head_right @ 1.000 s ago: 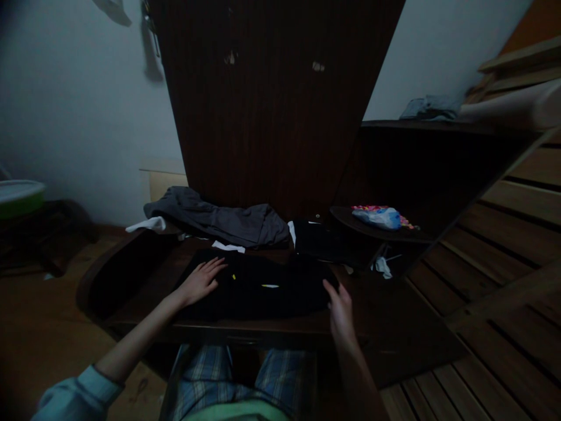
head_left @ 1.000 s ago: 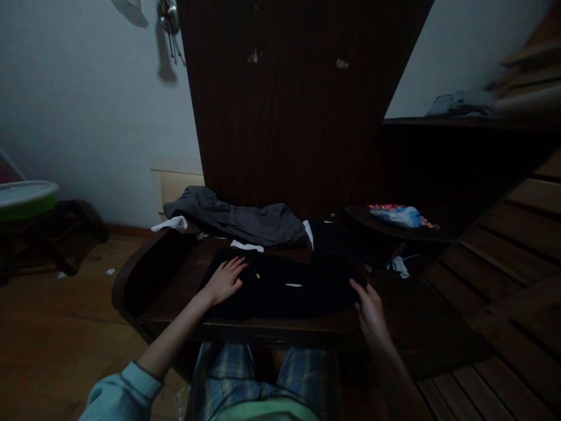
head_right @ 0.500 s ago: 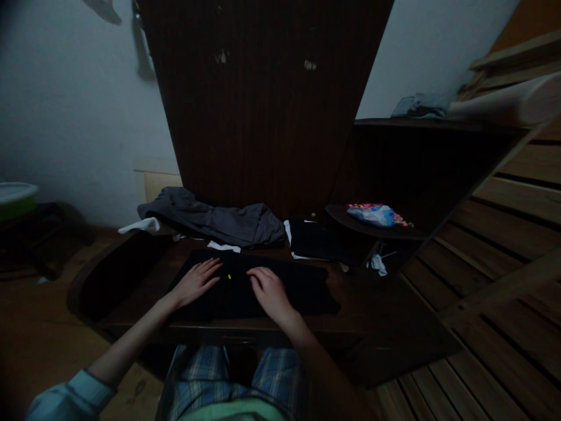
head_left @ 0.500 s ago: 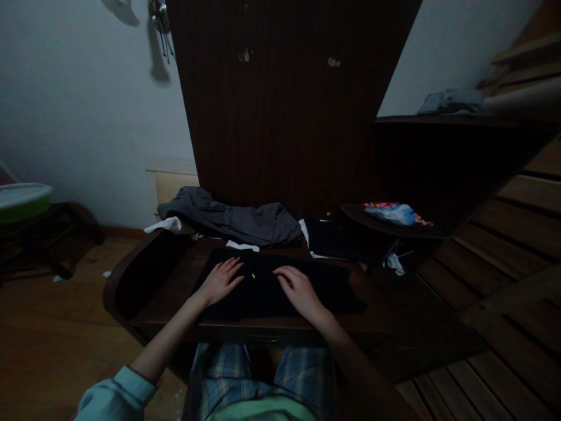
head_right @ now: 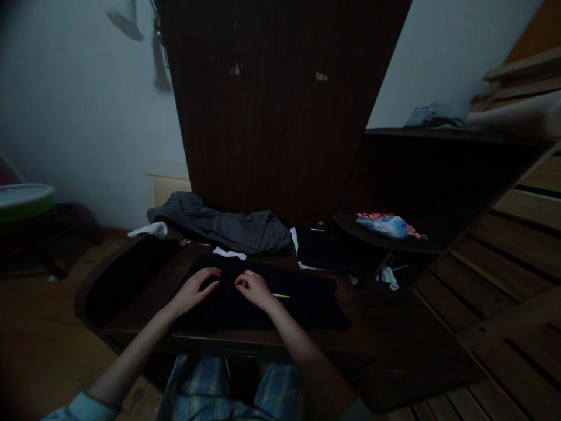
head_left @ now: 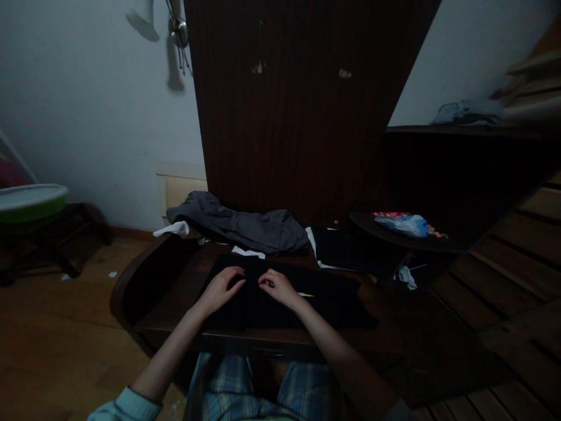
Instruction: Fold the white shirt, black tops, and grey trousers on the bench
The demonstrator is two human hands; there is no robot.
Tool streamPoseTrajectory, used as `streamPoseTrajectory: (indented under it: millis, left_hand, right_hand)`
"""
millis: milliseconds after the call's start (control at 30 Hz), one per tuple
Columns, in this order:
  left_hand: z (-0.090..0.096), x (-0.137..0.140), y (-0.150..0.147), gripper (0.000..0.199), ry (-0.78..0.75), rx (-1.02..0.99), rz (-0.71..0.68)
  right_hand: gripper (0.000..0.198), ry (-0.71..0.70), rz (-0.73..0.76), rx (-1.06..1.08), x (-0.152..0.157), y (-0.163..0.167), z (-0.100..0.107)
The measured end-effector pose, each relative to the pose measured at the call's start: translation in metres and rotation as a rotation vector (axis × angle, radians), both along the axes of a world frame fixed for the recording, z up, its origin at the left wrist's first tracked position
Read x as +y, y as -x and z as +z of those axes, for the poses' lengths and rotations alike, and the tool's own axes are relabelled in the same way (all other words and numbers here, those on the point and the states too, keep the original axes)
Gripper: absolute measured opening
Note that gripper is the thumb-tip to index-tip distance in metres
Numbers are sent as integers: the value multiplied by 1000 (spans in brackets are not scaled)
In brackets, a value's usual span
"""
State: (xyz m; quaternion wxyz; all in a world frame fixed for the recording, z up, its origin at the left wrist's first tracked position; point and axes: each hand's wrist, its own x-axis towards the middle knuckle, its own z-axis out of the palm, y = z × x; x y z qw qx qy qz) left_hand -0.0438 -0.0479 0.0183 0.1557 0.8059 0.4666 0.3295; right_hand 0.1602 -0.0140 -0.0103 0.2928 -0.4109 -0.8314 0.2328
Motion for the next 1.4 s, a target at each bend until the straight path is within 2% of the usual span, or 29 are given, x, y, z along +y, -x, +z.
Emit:
streamPoseTrajectory:
  millis: [100, 233, 267, 333, 433, 533, 600, 667, 767, 900, 1000, 1100, 1200, 1333, 1400]
  left_hand:
    - [1, -21, -7, 30, 56, -21, -45]
    - [-12, -53, -14, 63, 30, 146, -68]
    - [-16, -58, -15, 64, 19, 182, -56]
    - [-22, -64, -13, 54, 11, 222, -22]
    - [-24, -65, -9, 43, 14, 237, -16]
    - [-21, -64, -6, 43, 20, 217, -46]
    - [-20, -65, -5, 39, 38, 180, -50]
    - [-20, -66, -5, 34, 65, 127, -42]
    - [-23, -66, -5, 32, 98, 31, -4]
    - [-26, -64, -7, 44, 153, -71, 81]
    - [-25, -63, -10, 48, 184, -139, 121]
    - [-24, -63, -12, 42, 184, -214, 190]
    - [-26, -60, -11, 37, 163, -317, 316]
    - [-31, -51, -7, 38, 120, -475, 495]
    - [-31, -48, -7, 42, 118, -526, 553]
  right_hand:
    - [13, 23, 12, -9, 1, 1, 1]
    - [16, 119, -5, -19, 6, 4, 10]
    - [20, 167, -15, -19, 8, 5, 13]
    - [32, 280, -51, -38, 14, 8, 20]
    - [44, 394, -172, -90, 21, 14, 25]
    - [39, 273, -286, -50, 19, 18, 21]
    - [36, 152, -275, 29, 16, 19, 16]
    - [34, 111, -222, 142, 13, 19, 12]
    - [28, 160, -143, 343, 14, 19, 8]
    - [21, 226, -81, 492, 17, 19, 7]
    - [21, 240, -71, 517, 17, 20, 8]
    - [25, 266, -50, 497, 16, 20, 10]
    - [31, 269, -42, 487, 14, 18, 13]
    - [37, 172, -32, 526, 12, 16, 16]
    - [43, 214, 13, 518, 11, 15, 16]
